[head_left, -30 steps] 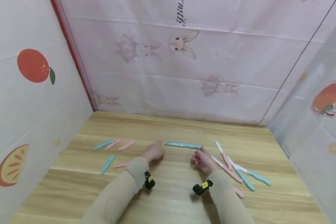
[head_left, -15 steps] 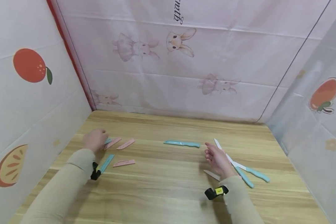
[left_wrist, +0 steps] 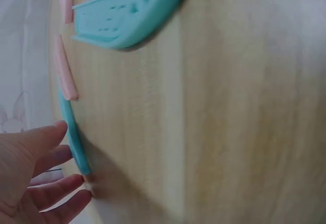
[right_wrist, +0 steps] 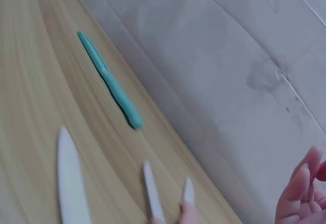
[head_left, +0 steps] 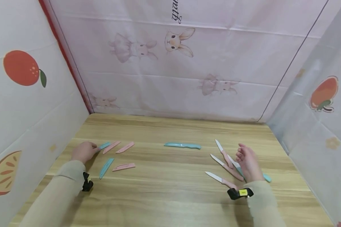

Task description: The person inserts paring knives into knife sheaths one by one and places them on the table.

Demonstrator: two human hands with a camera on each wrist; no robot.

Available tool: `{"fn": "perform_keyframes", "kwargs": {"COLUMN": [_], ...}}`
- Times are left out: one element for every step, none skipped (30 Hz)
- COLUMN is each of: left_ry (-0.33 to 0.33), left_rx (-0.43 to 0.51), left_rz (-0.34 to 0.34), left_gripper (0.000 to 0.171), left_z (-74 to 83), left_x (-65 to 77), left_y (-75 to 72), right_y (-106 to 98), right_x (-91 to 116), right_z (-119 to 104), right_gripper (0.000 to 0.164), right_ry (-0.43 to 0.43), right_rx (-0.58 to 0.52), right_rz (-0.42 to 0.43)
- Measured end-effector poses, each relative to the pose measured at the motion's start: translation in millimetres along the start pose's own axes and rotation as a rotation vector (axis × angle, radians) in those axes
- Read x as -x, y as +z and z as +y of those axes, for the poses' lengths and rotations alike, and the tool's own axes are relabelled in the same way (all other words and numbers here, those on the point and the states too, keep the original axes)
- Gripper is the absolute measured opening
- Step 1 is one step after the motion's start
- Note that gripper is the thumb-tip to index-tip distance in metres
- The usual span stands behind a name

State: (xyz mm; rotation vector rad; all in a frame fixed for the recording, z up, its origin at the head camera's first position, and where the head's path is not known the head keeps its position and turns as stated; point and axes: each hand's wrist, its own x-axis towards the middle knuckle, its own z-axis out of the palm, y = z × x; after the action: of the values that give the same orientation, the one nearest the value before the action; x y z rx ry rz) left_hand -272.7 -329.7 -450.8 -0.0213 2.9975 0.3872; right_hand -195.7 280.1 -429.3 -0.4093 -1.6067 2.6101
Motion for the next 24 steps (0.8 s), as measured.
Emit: {"fn": "perform_keyframes", "kwargs": {"left_ry": [-0.006, -0.013, -0.019, -0.024, -0.031, -0.034, -0.038, -0.041, -0.044, -0.048, -0.051, -0.055, -0.059, -0.058, -0.058, -0.061, -0.072, -0.089, -0.11, -0.133, -0.158, -0.184, -0.208, -0.222], "left_rx": [0.002, 0.005, 0.01, 0.015, 0.021, 0.028, 0.035, 0.043, 0.049, 0.057, 0.063, 0.072, 0.078, 0.081, 0.085, 0.093, 0.102, 0.116, 0.134, 0.159, 0.194, 0.24, 0.288, 0.346], "left_rz": [0.01, 0.024, 0.036, 0.047, 0.057, 0.065, 0.073, 0.082, 0.088, 0.091, 0.097, 0.103, 0.108, 0.111, 0.11, 0.107, 0.108, 0.112, 0.122, 0.14, 0.171, 0.21, 0.256, 0.304], "left_gripper": [0.043, 0.041, 0.039, 0.037, 0.035, 0.034, 0.032, 0.03, 0.028, 0.026, 0.024, 0.022, 0.02, 0.018, 0.016, 0.015, 0.014, 0.015, 0.016, 0.018, 0.021, 0.023, 0.026, 0.029], "left_z": [-0.1, 0.2, 0.1, 0.0, -0.1, -0.1, -0.5, -0.7, -1.2, -1.6, -2.0, -2.2, -2.7, -2.8, -3.2, -3.5, -3.9, -4.8, -5.8, -6.7, -8.1, -9.0, -10.0, -10.9], "left_x": [0.1, 0.5, 0.8, 1.1, 1.5, 1.9, 2.0, 2.4, 2.4, 2.6, 3.0, 3.4, 3.8, 4.9, 5.8, 7.4, 9.1, 11.0, 13.0, 15.3, 17.2, 18.9, 19.2, 18.7], "left_y": [0.9, 1.7, 2.5, 3.3, 3.9, 4.4, 5.2, 5.7, 6.3, 6.6, 7.0, 7.3, 7.7, 7.6, 7.6, 7.2, 6.9, 6.5, 5.6, 4.4, 3.3, 2.0, 1.0, 0.3], "right_y": [-8.4, -19.1, -30.6, -43.1, -56.6, -69.1, -80.7, -90.5, -97.4, -101.8, -104.0, -102.9, -100.8, -97.6, -93.2, -88.2, -83.8, -79.3, -75.8, -72.9, -71.0, -70.0, -69.6, -69.8], "right_x": [-2.9, -8.2, -13.8, -20.3, -27.4, -33.6, -38.7, -42.4, -43.2, -42.1, -39.2, -33.9, -27.4, -20.7, -12.9, -5.1, 2.1, 9.1, 15.0, 20.0, 24.5, 27.8, 30.5, 32.6], "right_z": [-0.5, 1.3, 3.6, 6.8, 10.5, 14.2, 17.4, 20.5, 21.4, 21.2, 19.5, 16.4, 11.9, 7.2, 1.5, -3.9, -8.7, -12.8, -15.6, -17.3, -18.2, -18.1, -17.5, -16.4], "right_gripper": [0.022, 0.024, 0.026, 0.028, 0.03, 0.033, 0.037, 0.042, 0.045, 0.049, 0.053, 0.056, 0.058, 0.059, 0.058, 0.057, 0.055, 0.053, 0.051, 0.048, 0.046, 0.043, 0.041, 0.039], "right_ry": [-0.017, -0.038, -0.049, -0.063, -0.07, -0.079, -0.083, -0.098, -0.094, -0.096, -0.095, -0.091, -0.081, -0.078, -0.076, -0.084, -0.089, -0.092, -0.096, -0.106, -0.105, -0.092, -0.077, -0.064], "right_rx": [0.007, 0.017, 0.047, 0.086, 0.118, 0.169, 0.217, 0.302, 0.383, 0.468, 0.554, 0.663, 0.76, 0.854, 0.935, 1.014, 1.082, 1.151, 1.21, 1.26, 1.298, 1.331, 1.359, 1.383], "right_rz": [0.027, 0.064, 0.091, 0.116, 0.137, 0.155, 0.165, 0.184, 0.189, 0.193, 0.197, 0.209, 0.215, 0.219, 0.204, 0.189, 0.17, 0.147, 0.113, 0.077, 0.032, 0.001, -0.029, -0.057]}}
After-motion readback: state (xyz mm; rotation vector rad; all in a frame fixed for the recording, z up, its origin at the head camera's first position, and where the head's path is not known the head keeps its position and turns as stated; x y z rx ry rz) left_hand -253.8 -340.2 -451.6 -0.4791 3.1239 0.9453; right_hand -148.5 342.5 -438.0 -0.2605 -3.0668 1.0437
